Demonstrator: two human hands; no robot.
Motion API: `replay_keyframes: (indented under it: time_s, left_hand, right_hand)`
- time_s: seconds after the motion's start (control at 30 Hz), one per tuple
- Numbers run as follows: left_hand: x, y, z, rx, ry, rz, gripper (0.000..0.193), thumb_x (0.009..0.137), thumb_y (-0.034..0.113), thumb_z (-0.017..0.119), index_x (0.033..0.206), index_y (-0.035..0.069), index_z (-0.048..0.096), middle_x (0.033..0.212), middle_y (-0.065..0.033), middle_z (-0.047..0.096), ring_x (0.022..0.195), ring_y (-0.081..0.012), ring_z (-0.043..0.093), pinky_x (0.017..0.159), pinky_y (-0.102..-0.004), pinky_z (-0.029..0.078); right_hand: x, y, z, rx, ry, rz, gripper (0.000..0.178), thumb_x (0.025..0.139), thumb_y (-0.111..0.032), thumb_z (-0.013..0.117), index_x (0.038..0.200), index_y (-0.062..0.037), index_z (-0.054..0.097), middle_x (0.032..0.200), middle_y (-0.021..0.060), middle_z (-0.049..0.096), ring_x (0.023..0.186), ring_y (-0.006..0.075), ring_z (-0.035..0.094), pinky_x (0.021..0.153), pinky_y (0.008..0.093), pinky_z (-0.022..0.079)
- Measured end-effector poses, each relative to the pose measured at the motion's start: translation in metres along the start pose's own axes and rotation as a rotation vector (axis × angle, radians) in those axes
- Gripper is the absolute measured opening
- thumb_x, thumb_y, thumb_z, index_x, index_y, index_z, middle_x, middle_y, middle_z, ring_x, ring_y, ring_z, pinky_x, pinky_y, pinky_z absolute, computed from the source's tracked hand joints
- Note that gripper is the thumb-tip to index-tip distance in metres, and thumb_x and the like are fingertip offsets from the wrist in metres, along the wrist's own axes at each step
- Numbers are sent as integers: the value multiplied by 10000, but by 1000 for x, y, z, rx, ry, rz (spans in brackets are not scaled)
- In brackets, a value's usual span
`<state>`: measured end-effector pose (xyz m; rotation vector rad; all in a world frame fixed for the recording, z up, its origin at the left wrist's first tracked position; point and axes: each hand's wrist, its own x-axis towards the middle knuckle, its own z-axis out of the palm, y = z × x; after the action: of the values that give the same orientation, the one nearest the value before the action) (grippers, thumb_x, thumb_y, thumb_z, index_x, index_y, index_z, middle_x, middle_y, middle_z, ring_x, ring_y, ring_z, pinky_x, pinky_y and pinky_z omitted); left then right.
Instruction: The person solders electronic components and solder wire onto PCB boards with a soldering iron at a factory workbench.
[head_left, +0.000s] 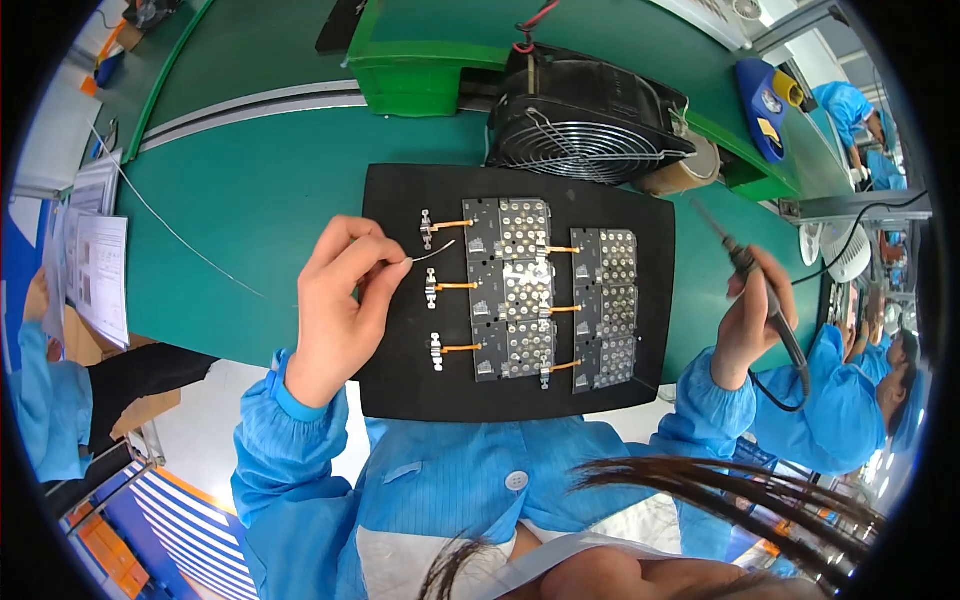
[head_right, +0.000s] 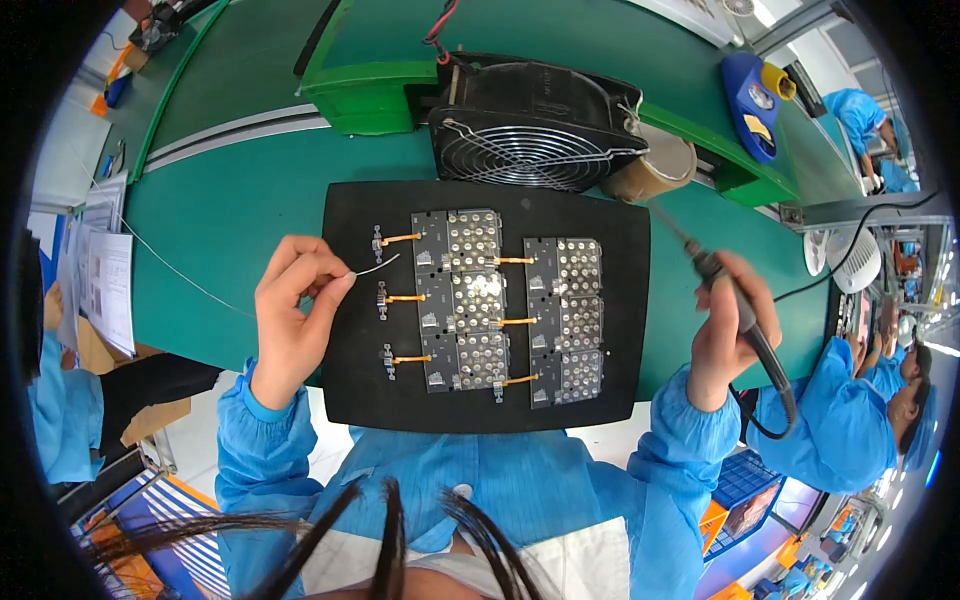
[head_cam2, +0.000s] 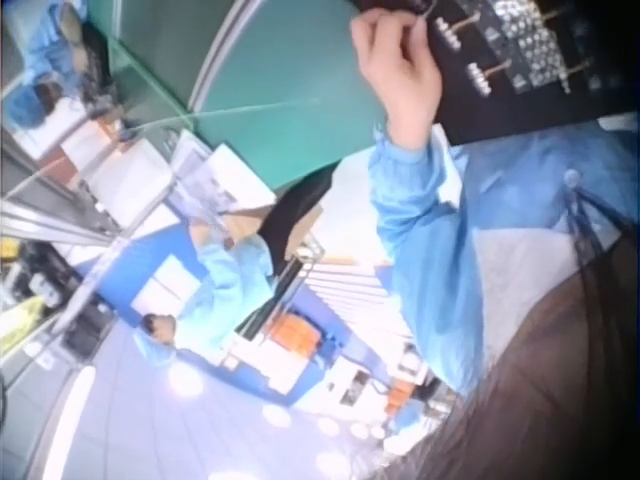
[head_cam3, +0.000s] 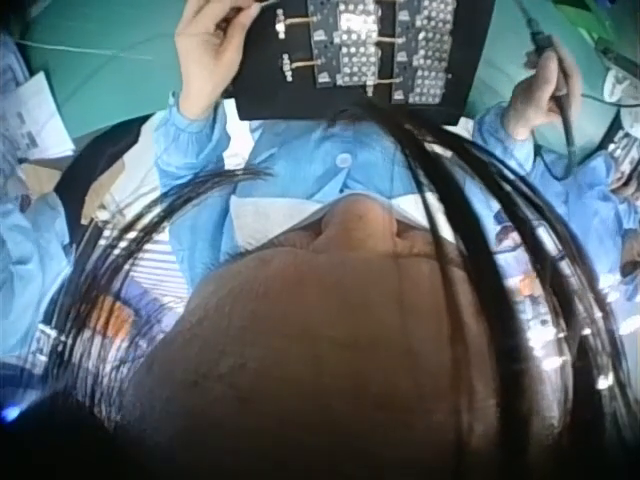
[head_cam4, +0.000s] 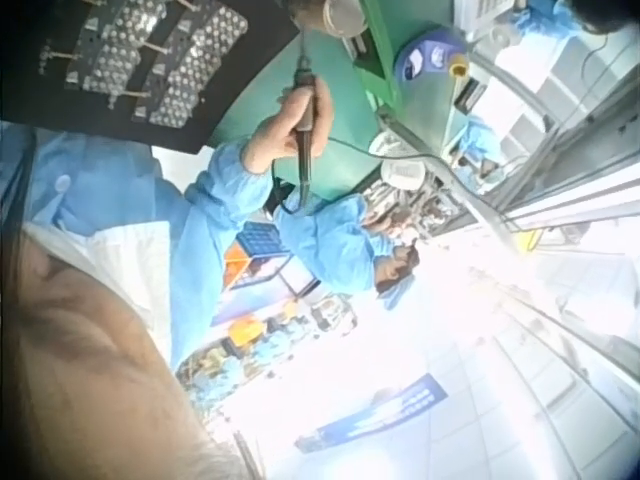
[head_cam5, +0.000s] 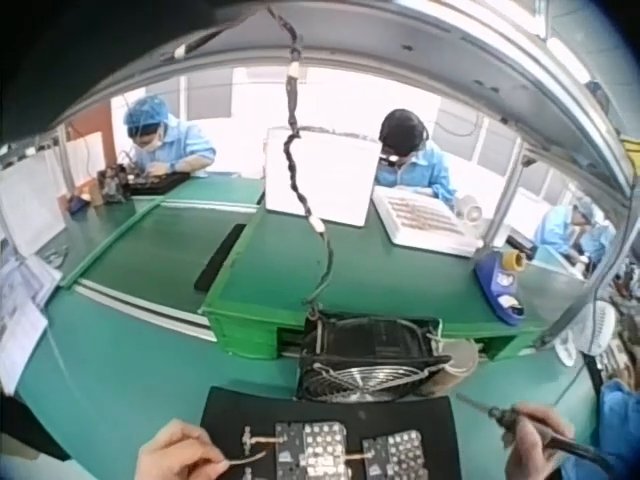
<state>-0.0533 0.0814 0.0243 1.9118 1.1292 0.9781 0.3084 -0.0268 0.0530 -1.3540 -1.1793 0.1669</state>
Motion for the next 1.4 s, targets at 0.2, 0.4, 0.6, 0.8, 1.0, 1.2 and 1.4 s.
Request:
replay_keyframes:
  time_s: [0.2, 0.4, 0.6, 0.8, 1.0, 1.2, 1.4]
  left_hand:
    - [-19, 8, 4, -90, 44, -63, 118, 790, -100, 649, 830, -2, 596, 921, -58, 511, 675, -117, 527, 577, -240, 428]
    - [-30, 19, 5, -15, -7, 17, 135, 753, -101, 663, 820, -2, 600, 933, -83, 500, 781, -199, 542, 647, -298, 445]
    - [-30, 21, 12, 99, -13, 96, 146, 731, -107, 677, 812, -8, 607, 961, -85, 520, 819, -197, 561, 693, -283, 467]
    - [-30, 23, 13, 165, -10, 113, 146, 728, -91, 683, 815, -1, 609, 950, -85, 527, 815, -218, 563, 708, -303, 466]
    - [-26, 22, 15, 171, -14, 131, 153, 721, -91, 683, 811, 1, 602, 943, -88, 528, 818, -228, 566, 697, -308, 460]
    - [-22, 19, 21, 146, -12, 141, 152, 719, -90, 681, 811, -1, 598, 925, -89, 530, 819, -243, 564, 692, -319, 460]
    - [-17, 16, 28, 139, -3, 205, 132, 738, -83, 676, 799, -11, 584, 923, -89, 533, 807, -232, 567, 664, -313, 459]
  right_hand:
    - [18, 38, 11, -559, -21, -248, 298, 842, -58, 700, 1129, 7, 652, 976, 139, 689, 871, 170, 657, 776, 275, 508]
    - [-8, 15, 2, -488, -31, -153, 254, 824, -65, 690, 1063, 18, 680, 896, 147, 704, 792, 188, 673, 730, 297, 521]
    - [-23, -30, 61, -33, -707, -131, 315, 734, -118, 748, 1019, 3, 691, 816, 144, 700, 685, 240, 689, 650, 291, 539]
    - [-32, -25, 84, 50, -783, -128, 308, 757, -100, 746, 1037, 11, 679, 754, 128, 683, 637, 229, 671, 576, 306, 517]
    - [-33, -26, 85, 28, -817, -128, 317, 754, -101, 752, 1038, 16, 676, 752, 133, 683, 636, 227, 674, 577, 300, 519]
    - [-33, -27, 86, 51, -812, -118, 314, 752, -96, 750, 1036, 17, 677, 756, 133, 687, 641, 229, 678, 582, 297, 525]
    - [-33, -27, 84, 31, -834, -48, 320, 737, -95, 731, 1024, 38, 675, 821, 151, 698, 727, 233, 694, 668, 290, 533]
